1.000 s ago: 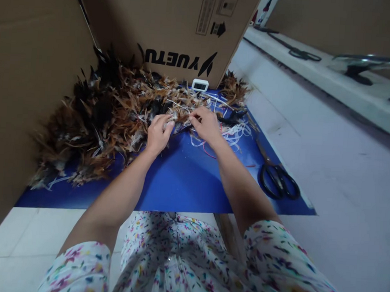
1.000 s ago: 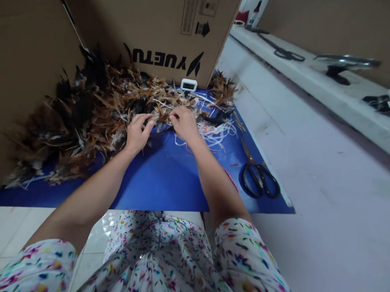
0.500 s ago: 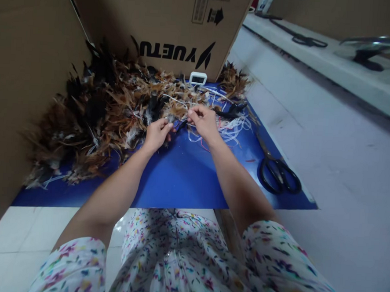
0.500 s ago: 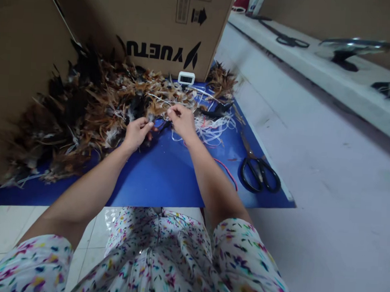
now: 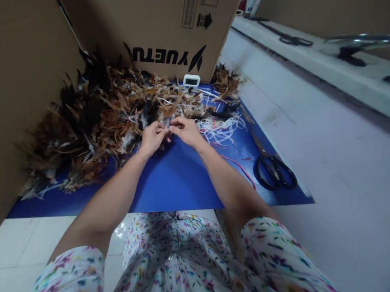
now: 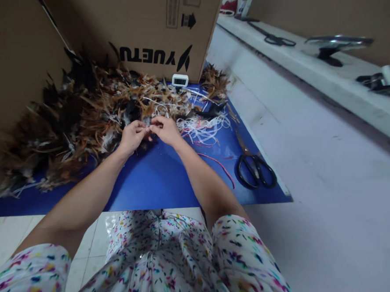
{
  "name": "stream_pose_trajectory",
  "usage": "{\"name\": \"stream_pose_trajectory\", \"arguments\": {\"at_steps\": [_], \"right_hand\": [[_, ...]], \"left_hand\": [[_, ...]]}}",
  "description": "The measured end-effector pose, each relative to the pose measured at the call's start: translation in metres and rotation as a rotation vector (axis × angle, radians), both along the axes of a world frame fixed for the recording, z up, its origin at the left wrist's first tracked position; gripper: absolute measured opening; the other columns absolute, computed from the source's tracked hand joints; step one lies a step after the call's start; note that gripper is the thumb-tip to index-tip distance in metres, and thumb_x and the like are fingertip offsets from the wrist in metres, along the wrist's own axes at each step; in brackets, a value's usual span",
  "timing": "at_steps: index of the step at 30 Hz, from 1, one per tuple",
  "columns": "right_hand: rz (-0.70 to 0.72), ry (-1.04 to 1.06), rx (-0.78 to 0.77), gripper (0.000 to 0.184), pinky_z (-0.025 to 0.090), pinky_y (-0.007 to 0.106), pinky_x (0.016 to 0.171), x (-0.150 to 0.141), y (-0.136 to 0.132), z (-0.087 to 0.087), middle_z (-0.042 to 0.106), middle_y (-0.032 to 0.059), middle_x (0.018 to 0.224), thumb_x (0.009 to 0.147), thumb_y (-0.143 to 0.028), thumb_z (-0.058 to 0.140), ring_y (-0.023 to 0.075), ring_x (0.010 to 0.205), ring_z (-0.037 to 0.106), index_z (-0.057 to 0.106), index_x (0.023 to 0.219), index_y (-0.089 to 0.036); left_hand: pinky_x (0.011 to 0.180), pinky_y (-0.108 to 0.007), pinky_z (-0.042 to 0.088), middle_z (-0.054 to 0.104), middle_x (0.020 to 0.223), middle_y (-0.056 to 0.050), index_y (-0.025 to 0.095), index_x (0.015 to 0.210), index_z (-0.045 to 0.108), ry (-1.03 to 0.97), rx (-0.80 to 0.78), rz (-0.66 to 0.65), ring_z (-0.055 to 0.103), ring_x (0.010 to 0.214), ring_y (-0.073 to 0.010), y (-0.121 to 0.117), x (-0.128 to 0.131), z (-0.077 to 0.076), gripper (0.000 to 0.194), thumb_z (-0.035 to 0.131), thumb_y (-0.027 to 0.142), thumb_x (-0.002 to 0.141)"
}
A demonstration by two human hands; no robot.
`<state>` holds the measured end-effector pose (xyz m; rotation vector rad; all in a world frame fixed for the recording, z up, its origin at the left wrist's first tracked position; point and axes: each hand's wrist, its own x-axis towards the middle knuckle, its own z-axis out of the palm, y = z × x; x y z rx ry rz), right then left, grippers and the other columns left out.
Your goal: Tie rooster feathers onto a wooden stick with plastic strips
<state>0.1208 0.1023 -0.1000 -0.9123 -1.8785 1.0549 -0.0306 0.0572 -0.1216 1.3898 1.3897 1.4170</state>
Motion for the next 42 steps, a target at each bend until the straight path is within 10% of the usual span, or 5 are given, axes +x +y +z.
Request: {"name": "stream_pose_trajectory", "arguments": {"at_steps": [13,23,42], "right_hand": [[-0.122,-0.154,0.109,0.02,0.035,0.024,0.064,-0.007,0.003,-0.002,0.053,-0.0048,0.064,0.089,-0.029,0.058,0.0104,0.063,0.046,0.059,0.073,-0.016],[-0.111,-0.906,0.577,0.031,0.043,0.038,0.088,0.001,-0.003,-0.011,0.067,0.0132,0.115,0.1,-0.017,0.041,0.0272,0.11,0.056,0.069,0.114,-0.016],[-0.109,-0.833,0.594,0.031,0.044,0.036,0.092,-0.007,-0.006,-0.011,0.066,0.0148,0.111,0.098,-0.01,0.039,0.0246,0.106,0.057,0.066,0.113,-0.011]], "left_hand": [[0.054,-0.027,0.052,0.074,0.072,-0.005,0.018,0.078,0.061,-0.058,-0.065,-0.078,0.064,0.048,-0.0144,-0.001,-0.002,0.001,0.026,0.071,0.041,0.075],[0.053,-0.024,0.048,0.072,0.069,-0.003,0.017,0.079,0.058,-0.048,-0.066,0.038,0.061,0.045,-0.0114,0.001,-0.008,-0.001,0.034,0.072,0.047,0.07],[0.05,-0.024,0.046,0.066,0.067,0.003,0.02,0.08,0.052,-0.06,-0.025,0.164,0.059,0.044,-0.0103,0.003,-0.011,-0.004,0.03,0.072,0.039,0.069]]}}
